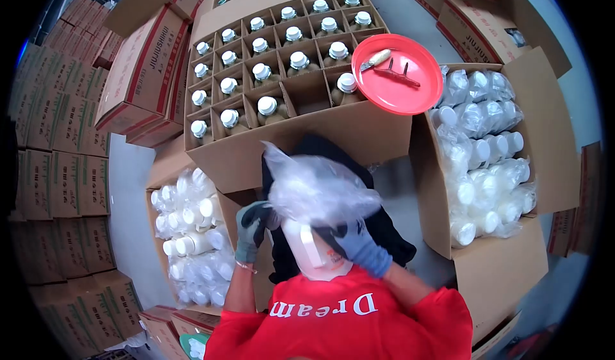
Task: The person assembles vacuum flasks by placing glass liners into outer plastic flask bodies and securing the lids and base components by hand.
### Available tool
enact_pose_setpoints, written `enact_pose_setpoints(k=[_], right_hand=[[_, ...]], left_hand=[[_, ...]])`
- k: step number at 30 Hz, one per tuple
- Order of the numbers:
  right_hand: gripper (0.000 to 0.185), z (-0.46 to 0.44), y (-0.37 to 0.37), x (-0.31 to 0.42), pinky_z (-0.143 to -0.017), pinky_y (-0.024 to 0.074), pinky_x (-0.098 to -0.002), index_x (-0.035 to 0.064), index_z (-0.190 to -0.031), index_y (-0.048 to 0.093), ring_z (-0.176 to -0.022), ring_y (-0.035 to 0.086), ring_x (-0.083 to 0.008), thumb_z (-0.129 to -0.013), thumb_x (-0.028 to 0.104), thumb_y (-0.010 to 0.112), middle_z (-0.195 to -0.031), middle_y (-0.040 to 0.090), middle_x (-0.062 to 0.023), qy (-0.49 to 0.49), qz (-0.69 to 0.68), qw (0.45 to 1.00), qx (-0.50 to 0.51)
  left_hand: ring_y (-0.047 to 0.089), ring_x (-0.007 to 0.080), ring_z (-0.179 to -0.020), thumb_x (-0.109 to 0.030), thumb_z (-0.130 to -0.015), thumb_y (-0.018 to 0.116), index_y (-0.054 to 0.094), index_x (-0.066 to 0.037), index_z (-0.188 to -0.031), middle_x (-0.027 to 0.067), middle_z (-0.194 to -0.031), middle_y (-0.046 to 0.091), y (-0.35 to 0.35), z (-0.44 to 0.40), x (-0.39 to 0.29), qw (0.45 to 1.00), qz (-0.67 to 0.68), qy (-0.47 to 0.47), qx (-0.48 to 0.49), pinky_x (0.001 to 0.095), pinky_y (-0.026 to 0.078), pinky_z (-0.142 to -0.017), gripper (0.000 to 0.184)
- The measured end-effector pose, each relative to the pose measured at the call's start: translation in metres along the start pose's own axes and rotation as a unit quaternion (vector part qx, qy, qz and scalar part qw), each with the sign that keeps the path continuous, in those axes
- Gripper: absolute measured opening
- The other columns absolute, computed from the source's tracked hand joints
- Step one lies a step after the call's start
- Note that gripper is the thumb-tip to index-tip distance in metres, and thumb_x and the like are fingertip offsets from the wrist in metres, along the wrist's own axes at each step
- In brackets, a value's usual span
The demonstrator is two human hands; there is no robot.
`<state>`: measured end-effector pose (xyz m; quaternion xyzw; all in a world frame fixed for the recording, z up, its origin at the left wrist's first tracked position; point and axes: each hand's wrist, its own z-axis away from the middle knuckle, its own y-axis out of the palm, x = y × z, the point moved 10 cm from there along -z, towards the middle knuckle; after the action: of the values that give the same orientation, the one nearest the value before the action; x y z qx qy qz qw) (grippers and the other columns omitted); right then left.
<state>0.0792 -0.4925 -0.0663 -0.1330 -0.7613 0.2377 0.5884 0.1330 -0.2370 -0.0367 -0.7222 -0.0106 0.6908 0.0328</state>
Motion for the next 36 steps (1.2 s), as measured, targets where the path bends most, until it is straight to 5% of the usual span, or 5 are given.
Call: enact_pose_setpoints(k=[6, 13, 22, 28, 36], right_hand=[[0.071, 0.005, -0.010, 0.024, -0.101, 0.0418, -0.0407, -0.0010, -0.137, 0.038, -0.118, 0.051, -0.0384, -0.084, 0.033, 0.071, -0.129, 0.050, -0.0239, 0.168, -0.195, 0.963, 0.078], [0.078, 0.069, -0.026, -0.006, -0.097, 0.0473, -0.0381, 0.0054, -0.150, 0.025, -0.114, 0.059, -0.0295, -0.087, 0.020, 0.068, -0.131, 0.056, -0.0195, 0.269, -0.326, 0.906, 0.023], [0.077, 0.000, -0.088, 0.014, -0.109, 0.0355, -0.0430, 0.0077, -0.149, 0.030, -0.131, 0.042, -0.0364, -0.087, 0.032, 0.069, -0.139, 0.047, -0.0242, -0.016, 0.028, 0.997, 0.072], [0.085, 0.042, 0.008, 0.042, -0.113, 0.0144, -0.0583, 0.0133, -0.153, 0.024, -0.141, 0.017, -0.0495, -0.087, 0.054, 0.058, -0.157, 0.008, -0.0272, -0.112, -0.017, 0.980, 0.166], [0.040, 0.065, -0.140, -0.110, -0.096, 0.0478, -0.0348, 0.0099, -0.124, 0.062, -0.108, 0.063, -0.0257, -0.085, 0.020, 0.062, -0.112, 0.067, -0.0149, 0.185, -0.064, 0.969, 0.153]], left_hand=[[0.063, 0.0319, -0.096, -0.032, -0.084, 0.067, 0.069, -0.003, -0.113, 0.0132, -0.107, 0.066, 0.089, 0.039, -0.114, 0.902, -0.131, 0.224, 0.344, 0.0415, 0.048, -0.090, 0.041], [0.063, 0.0268, -0.098, -0.031, -0.091, 0.063, 0.063, -0.012, -0.127, 0.0130, -0.114, 0.067, 0.107, 0.144, -0.028, 0.812, -0.107, -0.134, 0.558, 0.0353, 0.048, -0.090, 0.041], [0.067, 0.0179, -0.081, -0.032, -0.094, 0.058, 0.068, 0.000, -0.106, 0.0109, -0.100, 0.071, -0.032, 0.152, 0.124, 0.724, -0.376, -0.270, 0.512, 0.0347, 0.052, -0.077, 0.036], [0.067, 0.0199, -0.063, -0.040, -0.096, 0.058, 0.060, 0.002, -0.109, 0.0101, -0.082, 0.068, 0.006, 0.033, -0.048, 0.912, -0.073, -0.400, 0.061, 0.0339, 0.055, -0.058, 0.044], [0.065, 0.0167, -0.066, -0.028, -0.091, 0.068, 0.062, 0.001, -0.105, 0.0080, -0.087, 0.067, 0.042, 0.042, -0.020, 0.742, -0.178, -0.567, 0.310, 0.0307, 0.056, -0.063, 0.032]])
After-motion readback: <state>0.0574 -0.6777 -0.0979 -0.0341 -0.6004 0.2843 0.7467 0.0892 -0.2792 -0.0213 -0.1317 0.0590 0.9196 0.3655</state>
